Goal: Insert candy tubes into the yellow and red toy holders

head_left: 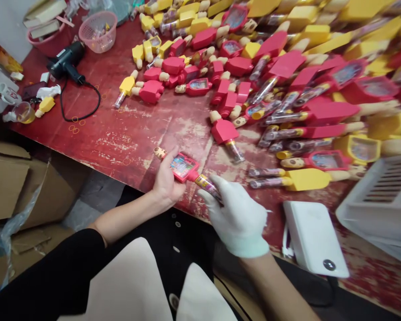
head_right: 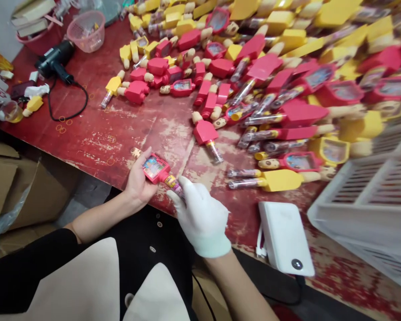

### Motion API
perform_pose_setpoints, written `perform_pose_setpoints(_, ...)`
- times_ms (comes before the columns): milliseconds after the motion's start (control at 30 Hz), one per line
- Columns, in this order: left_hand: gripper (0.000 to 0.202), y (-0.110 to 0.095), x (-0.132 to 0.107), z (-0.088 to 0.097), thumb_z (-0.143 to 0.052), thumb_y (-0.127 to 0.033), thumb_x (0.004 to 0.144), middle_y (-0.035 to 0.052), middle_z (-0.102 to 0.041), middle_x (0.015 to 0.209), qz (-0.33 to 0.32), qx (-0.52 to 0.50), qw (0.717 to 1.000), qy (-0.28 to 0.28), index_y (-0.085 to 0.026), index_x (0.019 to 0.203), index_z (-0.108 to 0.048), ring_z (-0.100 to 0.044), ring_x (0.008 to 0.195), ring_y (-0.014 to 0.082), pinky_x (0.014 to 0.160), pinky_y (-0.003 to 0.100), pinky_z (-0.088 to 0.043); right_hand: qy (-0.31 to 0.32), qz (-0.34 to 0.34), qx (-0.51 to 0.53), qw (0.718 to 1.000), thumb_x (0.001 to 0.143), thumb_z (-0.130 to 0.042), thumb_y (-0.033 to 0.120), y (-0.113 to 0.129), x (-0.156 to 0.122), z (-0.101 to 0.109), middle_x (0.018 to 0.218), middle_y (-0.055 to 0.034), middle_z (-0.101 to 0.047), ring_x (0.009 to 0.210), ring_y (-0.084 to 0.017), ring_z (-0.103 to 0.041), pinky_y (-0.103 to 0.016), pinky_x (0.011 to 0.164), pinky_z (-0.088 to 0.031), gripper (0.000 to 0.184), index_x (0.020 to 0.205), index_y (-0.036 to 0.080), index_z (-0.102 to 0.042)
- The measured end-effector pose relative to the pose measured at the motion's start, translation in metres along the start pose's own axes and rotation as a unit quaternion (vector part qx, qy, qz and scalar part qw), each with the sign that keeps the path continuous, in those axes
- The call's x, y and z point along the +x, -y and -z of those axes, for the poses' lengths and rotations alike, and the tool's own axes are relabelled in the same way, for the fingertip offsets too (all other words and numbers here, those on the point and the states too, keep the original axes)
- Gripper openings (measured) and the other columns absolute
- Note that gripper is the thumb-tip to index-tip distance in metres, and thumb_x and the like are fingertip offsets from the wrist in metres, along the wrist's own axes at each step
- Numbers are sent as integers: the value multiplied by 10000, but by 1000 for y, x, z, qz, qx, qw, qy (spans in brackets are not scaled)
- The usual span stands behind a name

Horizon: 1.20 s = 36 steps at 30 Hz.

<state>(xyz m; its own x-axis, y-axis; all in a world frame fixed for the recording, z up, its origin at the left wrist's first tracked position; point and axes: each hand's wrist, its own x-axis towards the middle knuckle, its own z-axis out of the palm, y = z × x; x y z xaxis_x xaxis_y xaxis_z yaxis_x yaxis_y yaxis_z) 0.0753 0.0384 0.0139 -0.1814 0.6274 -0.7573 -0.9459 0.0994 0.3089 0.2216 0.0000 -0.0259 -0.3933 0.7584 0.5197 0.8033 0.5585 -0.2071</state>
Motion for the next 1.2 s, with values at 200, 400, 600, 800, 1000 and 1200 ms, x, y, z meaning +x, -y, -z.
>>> perform_pose_setpoints(200,194,4,-29,7,-656,-228,910,-36,-578,675,-55,19,998,26,-153,745,-587,-558,585,68,651,200,-444,8,93,-26,995,1028,-510,449,4,5,26,643,-31,-593,527,-113,-500,-273,526,-259,388,1087,115,-698)
perform_pose_setpoints(400,217,5,-44,20,-699,-249,879,-34,-588,691,-51,29,998,32,-165,719,-578,-563,605,86,711,243,-471,20,103,-5,994,1041,-462,453,17,8,44,607,-24,-583,478,-127,-488,-275,501,-266,401,1019,128,-696)
perform_pose_setpoints(600,159,-2,-68,16,-671,-251,863,-27,-603,717,-161,53,980,102,-213,742,-577,-658,729,132,799,285,-538,-2,134,-13,991,1002,-578,399,30,5,55,615,-21,-582,510,-132,-518,-275,544,-329,371,1100,51,-663)
perform_pose_setpoints(800,175,-4,-81,15,-707,-301,816,-25,-585,727,-183,69,971,136,-229,768,-555,-644,711,134,765,298,-552,-6,184,-14,983,982,-614,299,35,16,79,698,-71,-677,556,-148,-571,-275,579,-373,268,1108,63,-624)
perform_pose_setpoints(1000,240,-9,-90,14,-766,-313,776,-38,-564,716,-230,40,959,161,-236,739,-541,-574,619,102,742,292,-555,6,125,-4,992,1044,-498,394,51,24,83,561,-25,-619,437,-133,-511,-279,506,-330,305,967,132,-631)
perform_pose_setpoints(1200,244,-12,-88,16,-779,-360,781,-21,-583,731,-265,60,948,166,-245,781,-564,-600,658,121,701,281,-548,56,53,80,994,1049,-444,467,56,30,83,541,-25,-618,417,-137,-532,-255,463,-356,413,882,169,-678)
